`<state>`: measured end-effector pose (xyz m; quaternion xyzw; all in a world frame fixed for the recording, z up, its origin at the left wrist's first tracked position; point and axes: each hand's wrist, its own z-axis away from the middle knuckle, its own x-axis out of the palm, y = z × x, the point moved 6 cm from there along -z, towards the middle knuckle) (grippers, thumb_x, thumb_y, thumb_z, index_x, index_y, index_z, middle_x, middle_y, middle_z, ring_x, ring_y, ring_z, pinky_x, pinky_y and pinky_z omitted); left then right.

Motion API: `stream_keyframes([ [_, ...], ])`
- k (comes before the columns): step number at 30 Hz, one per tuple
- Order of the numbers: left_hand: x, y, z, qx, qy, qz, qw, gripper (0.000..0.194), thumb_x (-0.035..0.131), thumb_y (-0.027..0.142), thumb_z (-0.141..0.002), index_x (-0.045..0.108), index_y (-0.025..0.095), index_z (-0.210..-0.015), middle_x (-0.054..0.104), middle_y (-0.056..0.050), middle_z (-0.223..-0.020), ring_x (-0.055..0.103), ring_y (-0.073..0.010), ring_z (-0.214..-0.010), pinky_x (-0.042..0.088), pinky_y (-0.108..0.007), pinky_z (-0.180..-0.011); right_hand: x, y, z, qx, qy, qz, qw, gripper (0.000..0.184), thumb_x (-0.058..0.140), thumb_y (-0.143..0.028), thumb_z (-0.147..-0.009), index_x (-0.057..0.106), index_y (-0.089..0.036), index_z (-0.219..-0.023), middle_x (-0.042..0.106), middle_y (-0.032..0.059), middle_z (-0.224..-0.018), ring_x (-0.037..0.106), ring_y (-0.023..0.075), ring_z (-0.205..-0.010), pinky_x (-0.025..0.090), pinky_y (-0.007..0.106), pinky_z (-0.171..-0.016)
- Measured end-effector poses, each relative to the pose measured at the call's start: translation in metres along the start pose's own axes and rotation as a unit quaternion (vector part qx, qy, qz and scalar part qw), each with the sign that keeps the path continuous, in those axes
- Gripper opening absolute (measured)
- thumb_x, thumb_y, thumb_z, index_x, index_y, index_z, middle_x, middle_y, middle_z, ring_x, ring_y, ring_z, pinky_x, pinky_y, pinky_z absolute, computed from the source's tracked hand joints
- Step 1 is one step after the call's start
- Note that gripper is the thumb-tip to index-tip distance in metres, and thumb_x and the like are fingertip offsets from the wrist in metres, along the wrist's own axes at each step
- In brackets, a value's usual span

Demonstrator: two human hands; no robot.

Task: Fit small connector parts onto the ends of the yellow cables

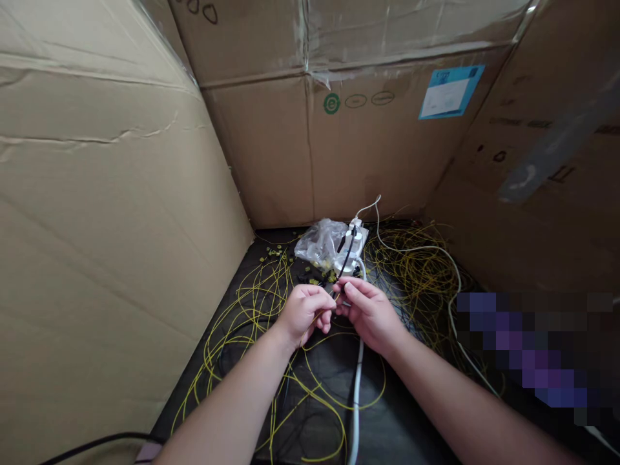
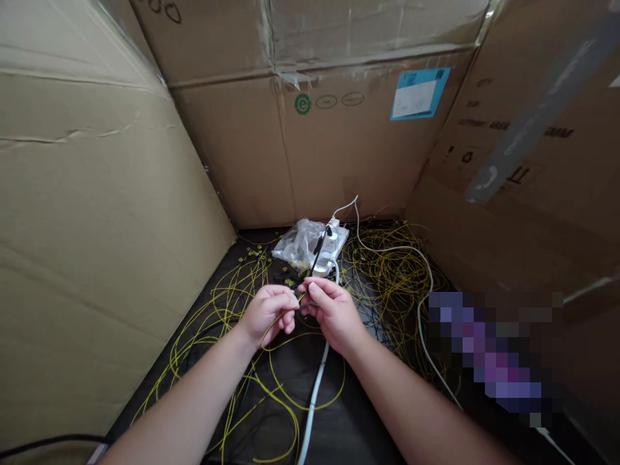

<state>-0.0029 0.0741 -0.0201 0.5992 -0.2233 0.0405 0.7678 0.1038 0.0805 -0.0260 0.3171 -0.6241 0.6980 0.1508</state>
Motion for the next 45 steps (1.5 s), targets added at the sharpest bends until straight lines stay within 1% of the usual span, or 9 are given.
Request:
stream_keyframes([
  [2,-0.001,0.001,0.0,0.003,0.0,0.005,1.0,0.009,0.057,0.013,-0.064,0.057,0.011,-0.055,0.05,0.001,-0.037,0.039,-0.008,-0.029,0.034,-0.021,-0.033,0.0,0.001,0.0,-0.001,0.005,0.006,1.0,0.019,0.066,-0.028,-0.073,0.061,-0.016,-0.086,0.056,0.0009,-0.072,0.048,0.0076,-0.054,0.044,0.024,-0.051],
  [5,-0.001,0.002,0.0,0.002,-0.003,0.018,1.0,0.009,0.057,0.013,-0.064,0.057,0.011,-0.055,0.05,0.001,-0.037,0.038,-0.0074,-0.029,0.035,-0.022,-0.033,0.001,0.003,0.001,0.021,-0.004,0.006,1.0,0.016,0.063,-0.028,-0.075,0.059,-0.016,-0.085,0.042,-0.0047,-0.058,0.034,0.0044,-0.044,0.038,0.021,-0.042],
  [8,-0.001,0.003,0.0,-0.002,-0.014,0.037,0.999,0.008,0.057,0.011,-0.063,0.058,0.011,-0.056,0.049,0.001,-0.037,0.036,-0.0066,-0.028,0.036,-0.022,-0.033,0.004,0.005,0.002,0.054,-0.027,0.0,0.998,0.015,0.059,-0.027,-0.077,0.058,-0.015,-0.086,0.03,-0.0074,-0.052,0.024,0.0035,-0.042,0.032,0.019,-0.04],
  [11,0.001,0.001,0.0,-0.023,-0.041,0.058,0.997,0.007,0.056,0.01,-0.063,0.058,0.011,-0.056,0.048,0.002,-0.036,0.035,-0.0064,-0.028,0.037,-0.022,-0.033,0.008,0.006,0.004,0.087,-0.067,-0.009,0.994,0.016,0.057,-0.028,-0.08,0.059,-0.014,-0.087,0.02,-0.0091,-0.05,0.018,0.0029,-0.041,0.027,0.018,-0.04],
  [15,0.003,-0.001,0.001,-0.051,-0.062,0.069,0.994,0.009,0.055,0.009,-0.063,0.056,0.011,-0.054,0.048,0.001,-0.036,0.035,-0.0065,-0.029,0.037,-0.022,-0.033,0.014,0.009,0.007,0.118,-0.116,-0.025,0.986,0.018,0.057,-0.03,-0.08,0.06,-0.013,-0.087,0.016,-0.0099,-0.049,0.015,0.0025,-0.041,0.023,0.018,-0.041],
  [23,0.003,-0.002,0.001,-0.064,-0.066,0.062,0.994,0.011,0.055,0.008,-0.062,0.053,0.012,-0.052,0.049,0.001,-0.036,0.036,-0.0065,-0.028,0.037,-0.021,-0.033,0.015,0.01,0.008,0.112,-0.123,-0.024,0.986,0.017,0.059,-0.029,-0.079,0.061,-0.012,-0.084,0.017,-0.0101,-0.047,0.015,0.0022,-0.041,0.02,0.018,-0.042],
  [32,0.003,-0.001,0.001,-0.046,-0.061,0.036,0.996,0.008,0.057,0.011,-0.061,0.055,0.011,-0.053,0.049,0.001,-0.036,0.035,-0.0062,-0.028,0.038,-0.022,-0.033,0.013,0.009,0.007,0.078,-0.077,0.017,0.994,0.019,0.062,-0.031,-0.077,0.061,-0.013,-0.081,0.023,-0.0099,-0.045,0.017,0.0018,-0.04,0.022,0.018,-0.041],
  [38,0.0,-0.001,0.0,-0.029,-0.047,-0.004,0.998,0.008,0.056,0.012,-0.062,0.056,0.011,-0.054,0.05,0.001,-0.037,0.037,-0.0069,-0.028,0.036,-0.022,-0.034,0.011,0.007,0.005,0.008,-0.02,0.109,0.994,0.026,0.062,-0.038,-0.075,0.059,-0.013,-0.078,0.032,-0.0078,-0.045,0.026,0.0031,-0.04,0.028,0.018,-0.04],
  [45,0.0,-0.001,-0.001,-0.02,-0.037,-0.049,0.998,0.011,0.058,0.016,-0.062,0.055,0.012,-0.053,0.05,0.001,-0.036,0.041,-0.008,-0.029,0.03,-0.019,-0.034,0.007,0.004,0.006,-0.046,0.024,0.221,0.974,0.029,0.059,-0.042,-0.075,0.056,-0.013,-0.073,0.042,-0.0042,-0.051,0.036,0.0049,-0.042,0.028,0.018,-0.039],
])
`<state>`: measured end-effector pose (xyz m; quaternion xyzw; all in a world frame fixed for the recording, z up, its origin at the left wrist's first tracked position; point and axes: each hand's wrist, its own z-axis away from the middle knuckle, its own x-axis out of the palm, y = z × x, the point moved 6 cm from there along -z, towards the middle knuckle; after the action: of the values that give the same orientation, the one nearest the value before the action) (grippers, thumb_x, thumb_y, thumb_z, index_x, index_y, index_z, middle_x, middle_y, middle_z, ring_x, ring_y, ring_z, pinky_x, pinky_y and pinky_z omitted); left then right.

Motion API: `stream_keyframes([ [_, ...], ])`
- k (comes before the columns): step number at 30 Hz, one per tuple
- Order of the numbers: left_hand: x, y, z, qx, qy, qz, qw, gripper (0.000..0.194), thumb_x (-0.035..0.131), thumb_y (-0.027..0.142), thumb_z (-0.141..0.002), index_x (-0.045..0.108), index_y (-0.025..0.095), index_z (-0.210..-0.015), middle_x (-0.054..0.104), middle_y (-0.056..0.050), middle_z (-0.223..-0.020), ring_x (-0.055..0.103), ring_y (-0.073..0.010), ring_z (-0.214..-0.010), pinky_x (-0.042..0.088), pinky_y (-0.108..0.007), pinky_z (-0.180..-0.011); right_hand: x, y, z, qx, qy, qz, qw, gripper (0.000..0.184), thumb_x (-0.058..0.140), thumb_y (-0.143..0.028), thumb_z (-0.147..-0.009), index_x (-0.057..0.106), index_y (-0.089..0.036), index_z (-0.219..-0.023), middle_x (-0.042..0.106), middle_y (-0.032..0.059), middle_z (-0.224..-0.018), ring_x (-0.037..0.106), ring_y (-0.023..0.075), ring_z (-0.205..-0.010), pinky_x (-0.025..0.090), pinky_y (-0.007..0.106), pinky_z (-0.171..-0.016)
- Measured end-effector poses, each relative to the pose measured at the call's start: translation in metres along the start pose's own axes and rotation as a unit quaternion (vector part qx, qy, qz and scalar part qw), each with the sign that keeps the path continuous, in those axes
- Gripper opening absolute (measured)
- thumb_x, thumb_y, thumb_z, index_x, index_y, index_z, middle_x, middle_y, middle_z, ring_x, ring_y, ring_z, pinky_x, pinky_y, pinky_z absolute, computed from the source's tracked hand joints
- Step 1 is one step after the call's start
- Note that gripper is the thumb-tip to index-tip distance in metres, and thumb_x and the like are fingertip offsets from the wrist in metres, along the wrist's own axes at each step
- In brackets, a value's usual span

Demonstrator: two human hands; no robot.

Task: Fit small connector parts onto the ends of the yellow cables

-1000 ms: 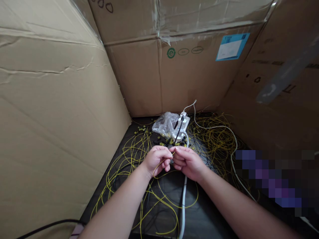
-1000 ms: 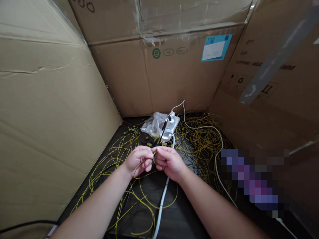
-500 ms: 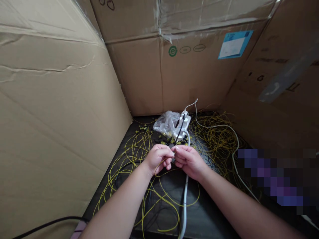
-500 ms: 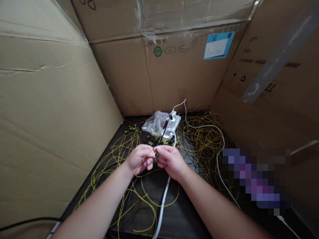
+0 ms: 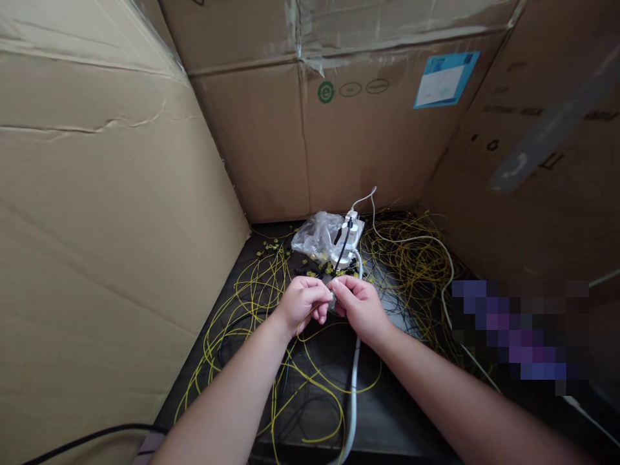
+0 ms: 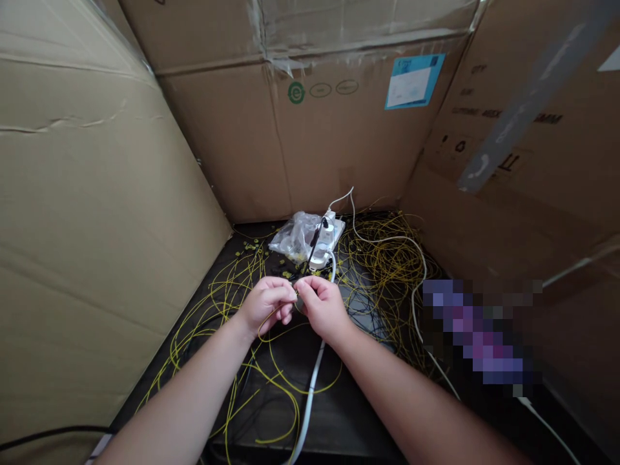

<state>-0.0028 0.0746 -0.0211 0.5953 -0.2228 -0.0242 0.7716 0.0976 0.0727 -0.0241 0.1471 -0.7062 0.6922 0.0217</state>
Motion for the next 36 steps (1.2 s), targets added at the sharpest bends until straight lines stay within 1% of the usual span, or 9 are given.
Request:
stream_keyframes([
  [8,0.001,0.002,0.002,0.0,0.005,-0.008,1.0,0.011,0.057,0.016,-0.062,0.054,0.013,-0.053,0.05,0.002,-0.037,0.041,-0.0082,-0.03,0.032,-0.021,-0.034,0.003,-0.004,-0.001,0.003,-0.009,-0.005,1.0,0.028,0.058,-0.04,-0.076,0.055,-0.013,-0.068,0.041,-0.0043,-0.048,0.036,0.005,-0.041,0.027,0.018,-0.039],
  [14,0.0,0.004,0.001,0.009,0.011,-0.009,1.0,0.013,0.059,0.02,-0.066,0.054,0.013,-0.056,0.049,0.003,-0.04,0.039,-0.0066,-0.033,0.036,-0.021,-0.038,0.002,0.001,-0.004,0.005,0.019,-0.051,0.999,0.031,0.054,-0.043,-0.078,0.06,-0.013,-0.083,0.035,-0.0072,-0.044,0.031,0.0049,-0.036,0.032,0.02,-0.038],
  [17,0.001,0.006,0.001,0.01,0.01,-0.017,1.0,0.014,0.06,0.022,-0.067,0.054,0.013,-0.058,0.051,0.002,-0.043,0.04,-0.0065,-0.036,0.037,-0.021,-0.04,-0.003,-0.012,-0.003,-0.067,0.053,0.049,0.995,0.03,0.049,-0.041,-0.082,0.062,-0.014,-0.085,0.046,-0.0029,-0.051,0.042,0.0077,-0.043,0.039,0.022,-0.045],
  [19,0.002,0.007,0.001,0.012,0.012,-0.033,0.999,0.013,0.06,0.023,-0.069,0.056,0.013,-0.061,0.051,0.002,-0.045,0.041,-0.0071,-0.037,0.037,-0.021,-0.041,-0.003,-0.037,0.003,-0.178,0.07,0.171,0.967,0.025,0.046,-0.033,-0.085,0.063,-0.016,-0.09,0.058,0.0037,-0.07,0.054,0.0123,-0.063,0.045,0.025,-0.062],
  [22,0.007,0.01,0.001,0.035,0.018,-0.108,0.993,0.014,0.058,0.025,-0.069,0.057,0.014,-0.061,0.053,0.002,-0.048,0.044,-0.0084,-0.042,0.036,-0.021,-0.043,0.011,-0.081,0.018,-0.326,0.022,0.338,0.883,0.029,0.041,-0.019,-0.083,0.057,-0.016,-0.108,0.059,0.0096,-0.092,0.054,0.0169,-0.084,0.043,0.03,-0.076],
  [25,0.016,0.01,0.001,0.067,0.012,-0.214,0.974,0.016,0.058,0.02,-0.067,0.055,0.015,-0.053,0.054,0.001,-0.048,0.046,-0.0097,-0.045,0.037,-0.021,-0.047,0.024,-0.117,0.035,-0.348,-0.053,0.437,0.828,0.039,0.039,-0.011,-0.079,0.052,-0.013,-0.116,0.058,0.0111,-0.089,0.053,0.0174,-0.076,0.044,0.031,-0.068],
  [28,0.024,0.009,0.001,0.076,0.001,-0.273,0.959,0.015,0.056,0.019,-0.067,0.055,0.016,-0.052,0.056,0.0,-0.049,0.048,-0.0117,-0.048,0.038,-0.022,-0.05,0.025,-0.15,0.06,-0.331,-0.08,0.457,0.821,0.039,0.038,-0.01,-0.08,0.051,-0.013,-0.116,0.06,0.0111,-0.09,0.055,0.0187,-0.077,0.045,0.032,-0.068],
  [32,0.035,0.011,0.002,0.051,-0.028,-0.313,0.948,0.017,0.053,0.026,-0.071,0.059,0.015,-0.06,0.06,-0.002,-0.058,0.05,-0.0131,-0.053,0.039,-0.023,-0.054,0.003,-0.173,0.102,-0.324,-0.051,0.449,0.831,0.042,0.039,-0.01,-0.083,0.046,-0.021,-0.123,0.062,0.0086,-0.09,0.057,0.0182,-0.076,0.045,0.031,-0.067],
  [36,0.054,0.031,0.009,0.068,-0.058,-0.403,0.911,0.021,0.051,0.031,-0.073,0.061,0.016,-0.062,0.059,-0.001,-0.06,0.05,-0.0133,-0.056,0.037,-0.023,-0.055,-0.064,-0.158,0.131,-0.226,0.065,0.487,0.841,0.033,0.054,-0.013,-0.079,0.059,-0.026,-0.109,0.065,0.006,-0.09,0.06,0.0189,-0.074,0.046,0.029,-0.066],
])
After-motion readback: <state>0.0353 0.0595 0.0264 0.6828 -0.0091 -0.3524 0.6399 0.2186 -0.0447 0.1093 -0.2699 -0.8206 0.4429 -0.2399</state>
